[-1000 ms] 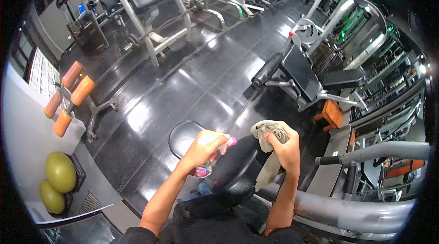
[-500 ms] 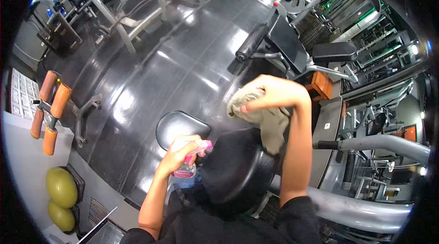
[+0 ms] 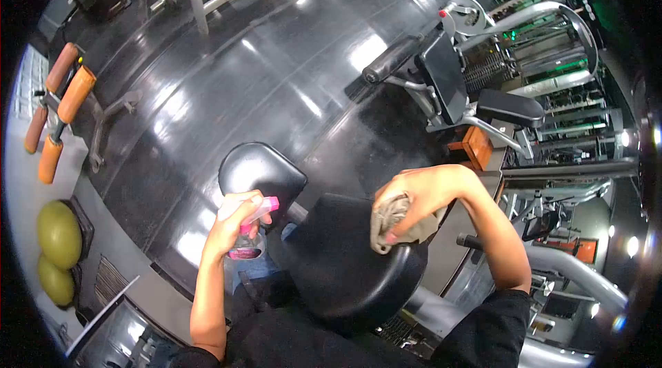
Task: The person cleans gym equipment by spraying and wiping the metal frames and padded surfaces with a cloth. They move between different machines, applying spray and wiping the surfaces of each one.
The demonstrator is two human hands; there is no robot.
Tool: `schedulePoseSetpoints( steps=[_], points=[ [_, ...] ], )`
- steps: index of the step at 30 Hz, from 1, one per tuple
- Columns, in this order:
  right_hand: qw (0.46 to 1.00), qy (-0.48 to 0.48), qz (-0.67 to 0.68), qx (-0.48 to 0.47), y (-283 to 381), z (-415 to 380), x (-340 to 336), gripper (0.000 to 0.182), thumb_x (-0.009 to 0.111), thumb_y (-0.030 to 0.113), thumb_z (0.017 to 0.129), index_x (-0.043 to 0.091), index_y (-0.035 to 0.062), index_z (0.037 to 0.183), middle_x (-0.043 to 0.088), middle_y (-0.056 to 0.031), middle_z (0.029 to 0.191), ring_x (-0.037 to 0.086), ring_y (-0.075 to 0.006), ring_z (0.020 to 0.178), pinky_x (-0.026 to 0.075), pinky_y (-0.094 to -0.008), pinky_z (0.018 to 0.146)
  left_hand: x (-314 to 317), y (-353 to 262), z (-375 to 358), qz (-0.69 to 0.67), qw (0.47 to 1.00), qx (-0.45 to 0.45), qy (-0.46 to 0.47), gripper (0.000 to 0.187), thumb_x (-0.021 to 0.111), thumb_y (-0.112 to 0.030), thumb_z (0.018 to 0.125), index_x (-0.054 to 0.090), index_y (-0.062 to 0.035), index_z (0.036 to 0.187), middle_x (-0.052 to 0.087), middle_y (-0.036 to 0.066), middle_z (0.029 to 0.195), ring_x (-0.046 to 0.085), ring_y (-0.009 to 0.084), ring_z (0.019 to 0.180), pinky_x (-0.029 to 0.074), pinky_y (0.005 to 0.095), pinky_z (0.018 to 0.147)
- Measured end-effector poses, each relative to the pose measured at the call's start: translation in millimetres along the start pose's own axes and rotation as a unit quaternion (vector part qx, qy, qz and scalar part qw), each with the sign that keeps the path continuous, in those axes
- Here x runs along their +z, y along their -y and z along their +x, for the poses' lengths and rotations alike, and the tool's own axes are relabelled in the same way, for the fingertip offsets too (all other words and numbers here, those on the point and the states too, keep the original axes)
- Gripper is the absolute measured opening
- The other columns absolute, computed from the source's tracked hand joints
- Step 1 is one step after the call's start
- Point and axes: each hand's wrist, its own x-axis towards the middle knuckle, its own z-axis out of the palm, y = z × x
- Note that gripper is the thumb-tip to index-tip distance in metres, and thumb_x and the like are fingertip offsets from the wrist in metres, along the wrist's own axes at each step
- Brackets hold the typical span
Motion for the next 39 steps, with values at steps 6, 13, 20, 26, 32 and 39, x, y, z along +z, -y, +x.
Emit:
schedulePoseSetpoints(
  steps=[6, 13, 20, 26, 32, 39],
  points=[
    [0.993, -0.033, -0.112, 0.023, -23, 79, 6, 0.045, 0.077, 0.042, 0.078, 0.071, 0.008, 0.107, 0.073, -0.0145, 0.095, 0.07, -0.0307, 0.09, 0.054, -0.0375, 0.081, 20, 17, -18, -0.028, 0.997, 0.034, -0.066, 0.041, 0.051, -0.035, 0.096, 0.065, 0.0017, 0.084, 0.065, 0.008, 0.071, 0.052, 0.0102, 0.048, 0.041, 0.0235, 0.048],
    [0.979, 0.045, -0.126, -0.153, -9, 45, -8, 0.039, 0.079, 0.034, 0.076, 0.072, 0.0071, 0.104, 0.073, -0.0124, 0.094, 0.07, -0.0292, 0.089, 0.054, -0.037, 0.078, 33, 28, -43, -0.043, 0.992, 0.041, -0.115, 0.04, 0.051, -0.033, 0.095, 0.064, 0.0039, 0.085, 0.065, 0.01, 0.077, 0.053, 0.0118, 0.052, 0.043, 0.0247, 0.05],
    [0.99, 0.051, -0.085, -0.105, -14, 63, -3, 0.048, 0.08, 0.037, 0.075, 0.07, 0.0059, 0.111, 0.072, -0.016, 0.102, 0.07, -0.0297, 0.092, 0.053, -0.0362, 0.082, 39, 46, -52, -0.083, 0.983, 0.044, -0.161, 0.04, 0.05, -0.032, 0.095, 0.063, 0.0038, 0.084, 0.065, 0.011, 0.078, 0.052, 0.0116, 0.052, 0.043, 0.0248, 0.049],
    [0.966, 0.063, -0.194, -0.162, 1, 108, 25, 0.034, 0.075, 0.032, 0.079, 0.071, 0.0085, 0.103, 0.071, -0.014, 0.091, 0.068, -0.0332, 0.089, 0.053, -0.0397, 0.076, 43, 43, -54, -0.066, 0.985, 0.041, -0.157, 0.042, 0.051, -0.036, 0.096, 0.063, 0.0027, 0.083, 0.064, 0.01, 0.077, 0.052, 0.0106, 0.052, 0.042, 0.0245, 0.049],
    [0.957, 0.122, -0.085, -0.249, 24, 34, 0, 0.033, 0.079, 0.021, 0.078, 0.071, 0.0068, 0.107, 0.072, -0.0092, 0.1, 0.07, -0.0265, 0.091, 0.055, -0.0341, 0.077, 32, 44, -56, -0.07, 0.981, 0.063, -0.172, 0.043, 0.052, -0.038, 0.096, 0.062, 0.0016, 0.082, 0.064, 0.009, 0.077, 0.052, 0.011, 0.051, 0.042, 0.0243, 0.049],
    [0.954, 0.04, -0.27, -0.127, -5, 103, 13, 0.033, 0.072, 0.034, 0.082, 0.07, 0.0112, 0.106, 0.072, -0.0136, 0.093, 0.069, -0.0336, 0.09, 0.053, -0.0414, 0.081, 28, 45, -64, -0.074, 0.979, 0.07, -0.179, 0.042, 0.052, -0.037, 0.095, 0.062, 0.001, 0.082, 0.064, 0.01, 0.077, 0.052, 0.0114, 0.051, 0.042, 0.0243, 0.049]
  ],
)
